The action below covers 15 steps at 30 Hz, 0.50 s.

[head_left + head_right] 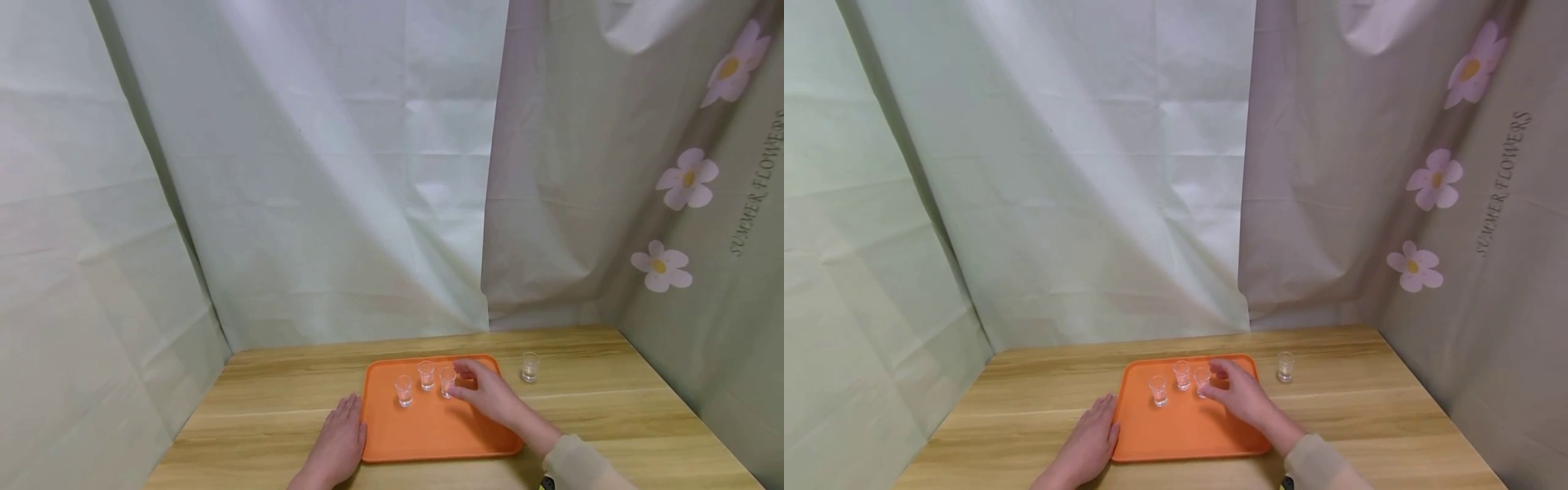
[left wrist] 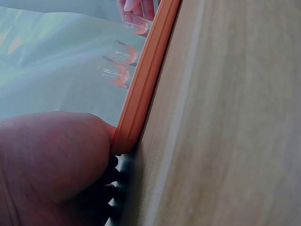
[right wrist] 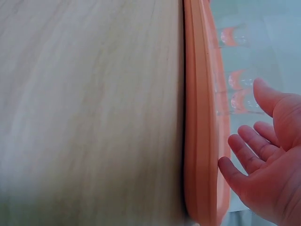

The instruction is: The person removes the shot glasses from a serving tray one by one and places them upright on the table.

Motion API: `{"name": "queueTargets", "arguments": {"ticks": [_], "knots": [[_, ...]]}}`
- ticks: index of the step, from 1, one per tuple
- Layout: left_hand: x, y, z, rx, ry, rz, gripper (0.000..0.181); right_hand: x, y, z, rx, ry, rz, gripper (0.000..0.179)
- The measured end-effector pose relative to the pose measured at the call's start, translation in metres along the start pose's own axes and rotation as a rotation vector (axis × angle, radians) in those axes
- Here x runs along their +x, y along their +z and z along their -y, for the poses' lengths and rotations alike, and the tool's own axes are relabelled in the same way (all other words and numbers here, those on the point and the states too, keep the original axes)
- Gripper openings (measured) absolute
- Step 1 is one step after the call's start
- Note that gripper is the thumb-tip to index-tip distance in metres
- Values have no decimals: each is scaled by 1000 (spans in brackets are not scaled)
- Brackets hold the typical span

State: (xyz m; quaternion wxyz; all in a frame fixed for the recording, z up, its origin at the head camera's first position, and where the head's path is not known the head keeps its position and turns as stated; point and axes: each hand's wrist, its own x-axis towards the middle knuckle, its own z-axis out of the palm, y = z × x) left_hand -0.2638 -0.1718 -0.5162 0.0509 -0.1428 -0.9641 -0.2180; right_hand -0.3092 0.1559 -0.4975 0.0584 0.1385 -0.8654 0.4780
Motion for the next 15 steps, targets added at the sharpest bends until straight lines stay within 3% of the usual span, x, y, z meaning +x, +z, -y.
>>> {"name": "queueTargets", "arguments": {"ticks": [15], "knots": [[-2, 1, 2, -11, 25, -24, 52, 6, 9, 3, -39, -16, -8, 43]]}}
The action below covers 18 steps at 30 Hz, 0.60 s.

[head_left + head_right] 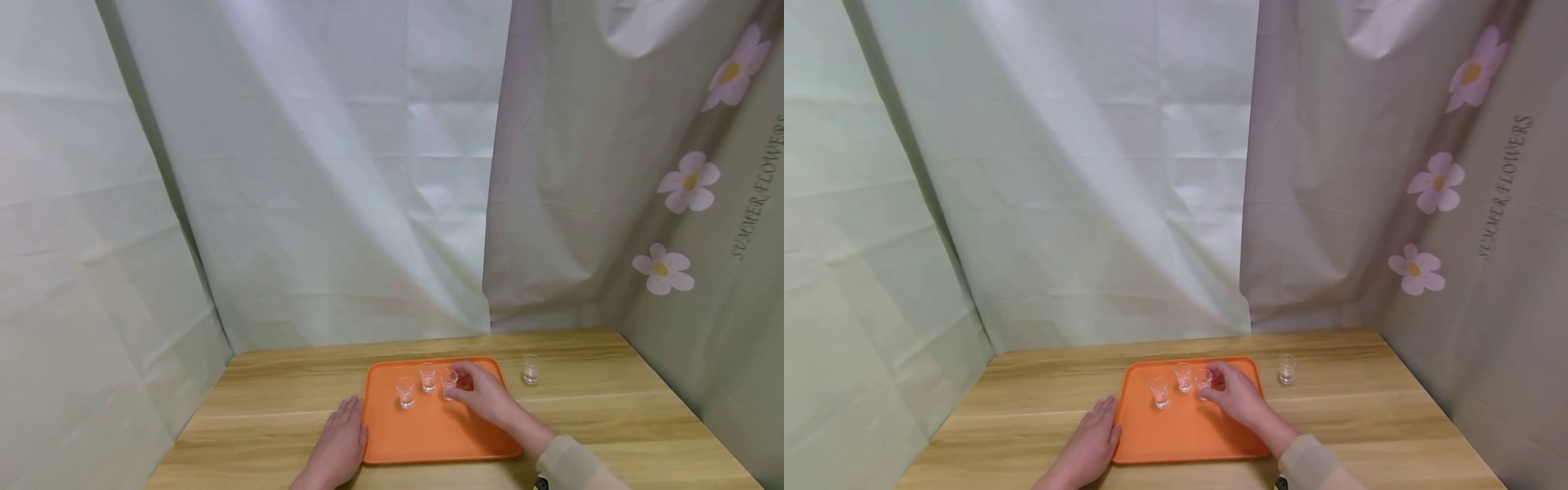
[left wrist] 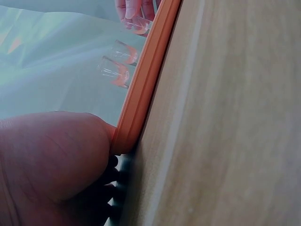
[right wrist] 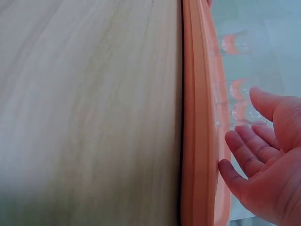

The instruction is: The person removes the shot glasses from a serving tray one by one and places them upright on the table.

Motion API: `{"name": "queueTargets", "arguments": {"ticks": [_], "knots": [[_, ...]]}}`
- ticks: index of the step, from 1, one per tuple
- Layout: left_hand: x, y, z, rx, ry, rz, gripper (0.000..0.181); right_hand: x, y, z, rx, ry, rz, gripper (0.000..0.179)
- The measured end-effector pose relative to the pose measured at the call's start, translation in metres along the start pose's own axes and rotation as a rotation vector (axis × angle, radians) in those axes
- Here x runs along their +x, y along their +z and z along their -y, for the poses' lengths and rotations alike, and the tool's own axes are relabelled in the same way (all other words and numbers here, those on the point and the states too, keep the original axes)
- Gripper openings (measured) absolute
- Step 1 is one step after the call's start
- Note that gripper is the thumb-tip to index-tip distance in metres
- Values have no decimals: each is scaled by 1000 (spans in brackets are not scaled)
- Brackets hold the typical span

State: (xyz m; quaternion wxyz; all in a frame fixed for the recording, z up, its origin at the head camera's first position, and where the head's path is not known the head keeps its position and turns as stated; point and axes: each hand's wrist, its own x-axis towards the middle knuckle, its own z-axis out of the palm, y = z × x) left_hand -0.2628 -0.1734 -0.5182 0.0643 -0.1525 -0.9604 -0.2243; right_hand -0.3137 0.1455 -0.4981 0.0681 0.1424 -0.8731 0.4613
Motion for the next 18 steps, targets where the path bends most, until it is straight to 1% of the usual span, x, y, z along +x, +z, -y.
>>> {"name": "queueTargets", "arguments": {"ticks": [3, 11, 18], "knots": [[0, 0, 0, -3, -10, 7, 53, 0, 1, 0, 8, 15, 6, 40], [0, 0, -2, -10, -17, 5, 53, 0, 3, 0, 19, 19, -6, 27], [0, -1, -3, -6, -14, -7, 52, -1, 6, 0, -5, 38, -33, 24]]}}
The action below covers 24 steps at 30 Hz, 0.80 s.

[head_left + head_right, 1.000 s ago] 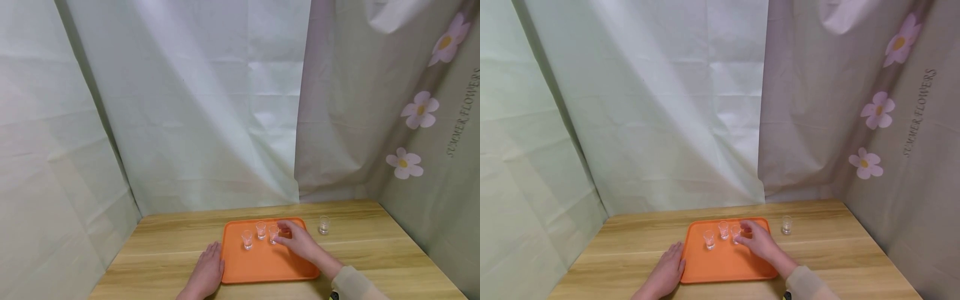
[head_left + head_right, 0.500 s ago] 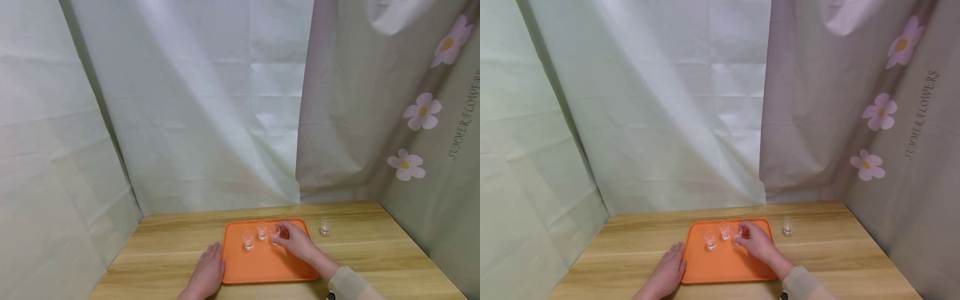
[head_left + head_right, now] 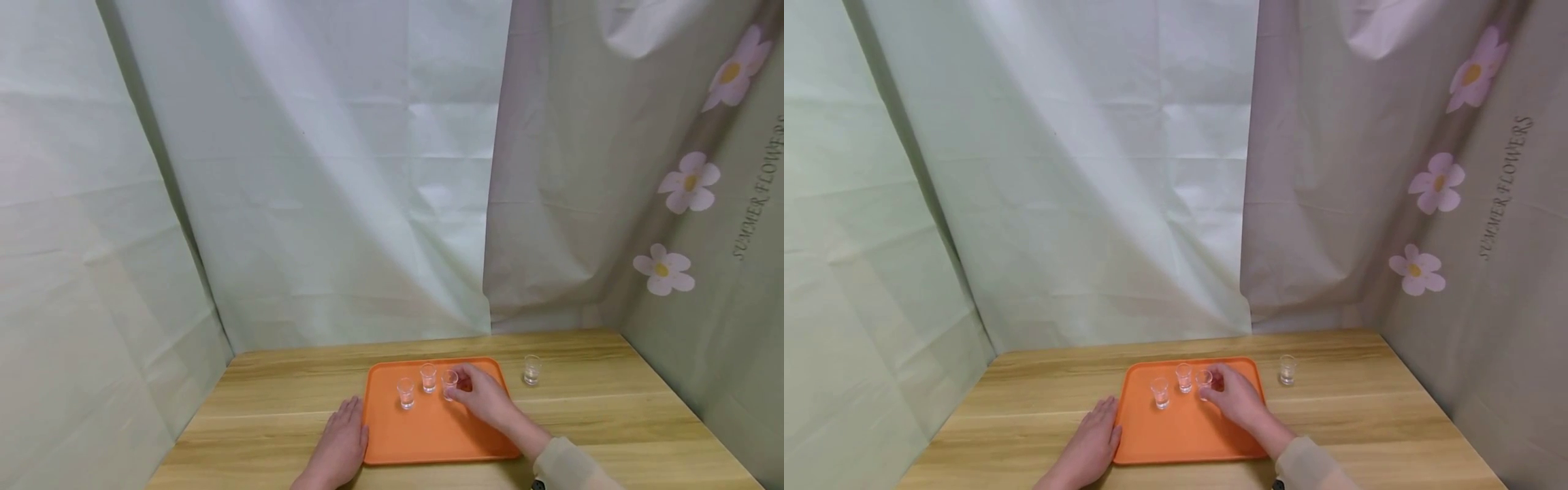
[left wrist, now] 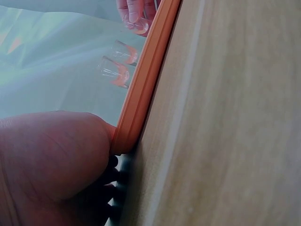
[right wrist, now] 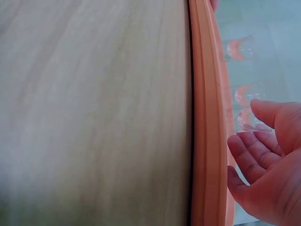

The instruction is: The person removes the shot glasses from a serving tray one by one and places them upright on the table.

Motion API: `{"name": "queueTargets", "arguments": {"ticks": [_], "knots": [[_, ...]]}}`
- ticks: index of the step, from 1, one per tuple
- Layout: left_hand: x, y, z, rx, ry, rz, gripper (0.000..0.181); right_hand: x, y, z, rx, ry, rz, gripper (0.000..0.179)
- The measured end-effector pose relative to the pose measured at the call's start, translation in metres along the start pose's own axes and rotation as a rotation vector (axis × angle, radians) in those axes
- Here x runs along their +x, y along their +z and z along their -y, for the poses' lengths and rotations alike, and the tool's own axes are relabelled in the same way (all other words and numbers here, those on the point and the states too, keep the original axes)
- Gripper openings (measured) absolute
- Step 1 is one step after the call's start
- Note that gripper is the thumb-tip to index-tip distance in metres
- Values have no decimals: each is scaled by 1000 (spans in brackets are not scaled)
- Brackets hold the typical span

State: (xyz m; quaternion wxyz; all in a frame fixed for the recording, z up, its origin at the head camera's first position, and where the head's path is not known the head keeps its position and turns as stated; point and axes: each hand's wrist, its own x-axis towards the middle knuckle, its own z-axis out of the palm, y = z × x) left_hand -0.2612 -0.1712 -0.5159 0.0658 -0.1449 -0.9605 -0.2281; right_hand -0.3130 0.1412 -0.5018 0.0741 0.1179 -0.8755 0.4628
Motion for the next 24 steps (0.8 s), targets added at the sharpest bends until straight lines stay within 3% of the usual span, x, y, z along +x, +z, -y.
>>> {"name": "queueTargets", "arguments": {"ticks": [9, 24], "knots": [[1, 1, 2, -8, -16, 17, 54, -2, 2, 3, -12, 21, -28, 23], [-2, -1, -1, -5, 16, -9, 52, -2, 3, 2, -30, 8, -31, 23]]}}
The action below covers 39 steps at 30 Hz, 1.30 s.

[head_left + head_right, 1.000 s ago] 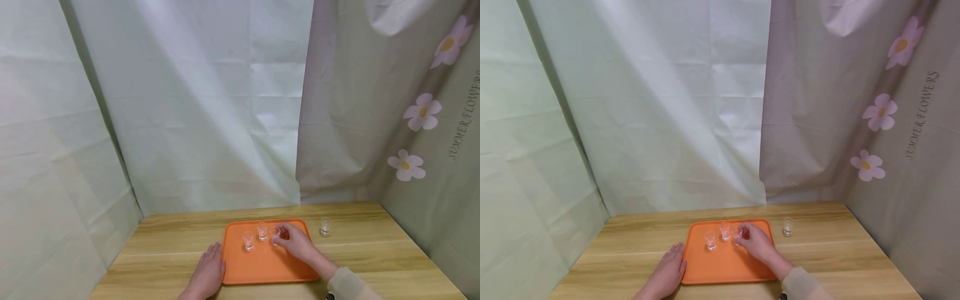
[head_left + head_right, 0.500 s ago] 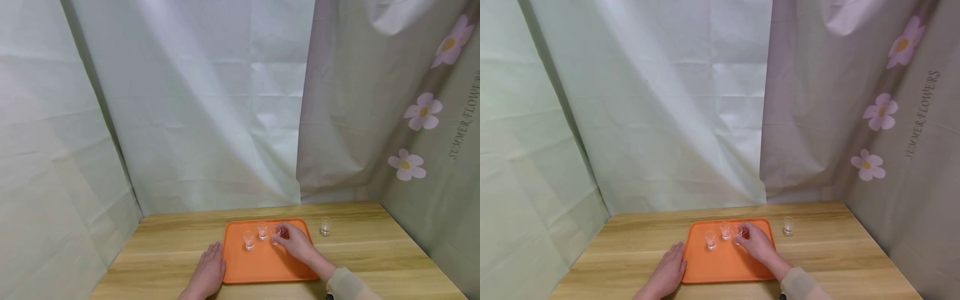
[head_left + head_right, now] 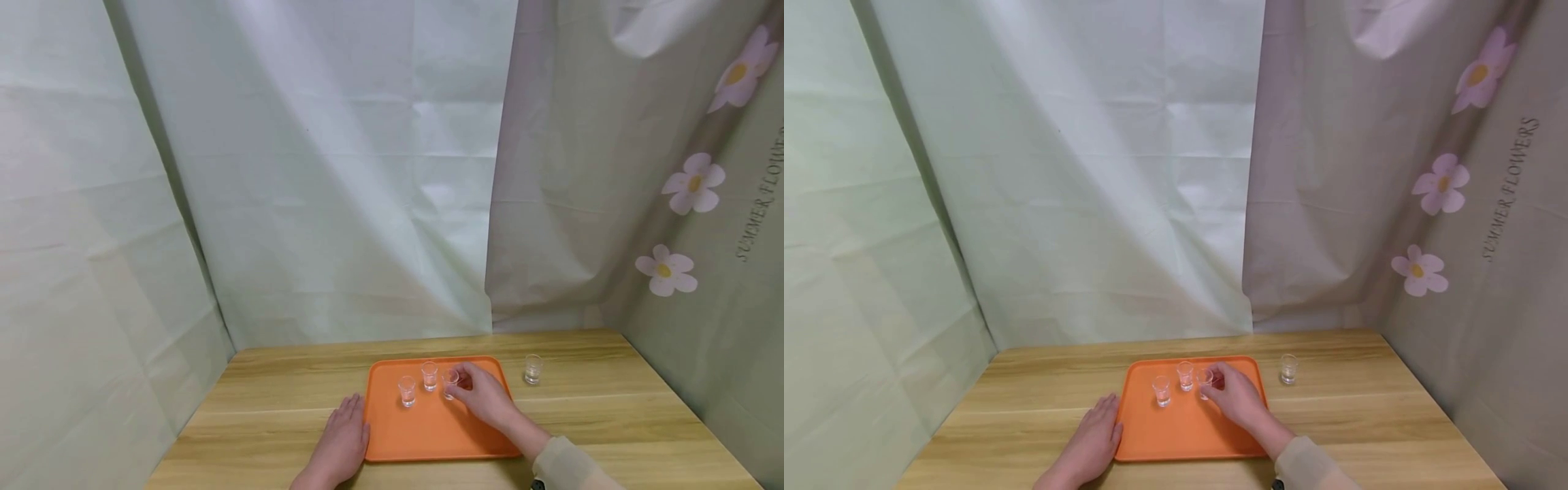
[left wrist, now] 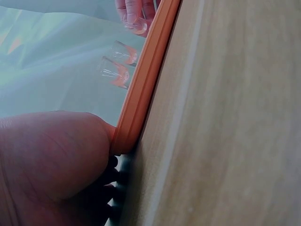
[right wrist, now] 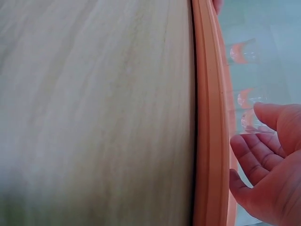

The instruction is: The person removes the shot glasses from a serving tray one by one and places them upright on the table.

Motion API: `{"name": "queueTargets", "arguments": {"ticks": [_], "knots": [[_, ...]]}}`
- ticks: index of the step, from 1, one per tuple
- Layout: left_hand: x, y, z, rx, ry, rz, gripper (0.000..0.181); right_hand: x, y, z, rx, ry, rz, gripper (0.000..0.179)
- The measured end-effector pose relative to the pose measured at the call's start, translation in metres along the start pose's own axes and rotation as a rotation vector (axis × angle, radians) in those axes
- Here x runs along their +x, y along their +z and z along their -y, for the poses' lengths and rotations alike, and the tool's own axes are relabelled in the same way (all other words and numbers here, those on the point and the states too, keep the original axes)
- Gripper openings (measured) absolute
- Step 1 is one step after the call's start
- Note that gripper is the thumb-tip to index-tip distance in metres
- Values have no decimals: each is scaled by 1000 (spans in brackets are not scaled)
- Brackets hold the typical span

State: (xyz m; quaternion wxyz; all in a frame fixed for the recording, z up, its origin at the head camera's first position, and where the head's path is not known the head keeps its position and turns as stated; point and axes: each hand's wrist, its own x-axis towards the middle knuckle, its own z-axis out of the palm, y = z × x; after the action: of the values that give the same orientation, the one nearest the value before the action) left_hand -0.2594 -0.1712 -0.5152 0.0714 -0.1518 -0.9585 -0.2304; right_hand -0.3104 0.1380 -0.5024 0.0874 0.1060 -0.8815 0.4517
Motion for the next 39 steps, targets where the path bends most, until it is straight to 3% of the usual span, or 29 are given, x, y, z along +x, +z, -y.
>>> {"name": "queueTargets", "arguments": {"ticks": [7, 14, 20, 28, 34, 39], "knots": [[0, 2, 1, 5, 9, -13, 52, 0, -1, 1, 21, 20, -14, 20], [0, 11, 8, -17, 44, -68, 50, -3, -8, 3, 65, -2, -12, 19], [0, 13, 11, -28, 47, -62, 51, -2, -16, 6, 55, 5, -20, 17], [4, 25, 21, -8, 46, -98, 52, -2, -30, 6, 50, 26, -43, 14], [5, 29, 25, -3, 55, -114, 53, -6, -44, 3, 84, 30, -41, 22], [6, 35, 32, 2, 71, -134, 53, -10, -56, 2, 46, 48, -40, 25]]}}
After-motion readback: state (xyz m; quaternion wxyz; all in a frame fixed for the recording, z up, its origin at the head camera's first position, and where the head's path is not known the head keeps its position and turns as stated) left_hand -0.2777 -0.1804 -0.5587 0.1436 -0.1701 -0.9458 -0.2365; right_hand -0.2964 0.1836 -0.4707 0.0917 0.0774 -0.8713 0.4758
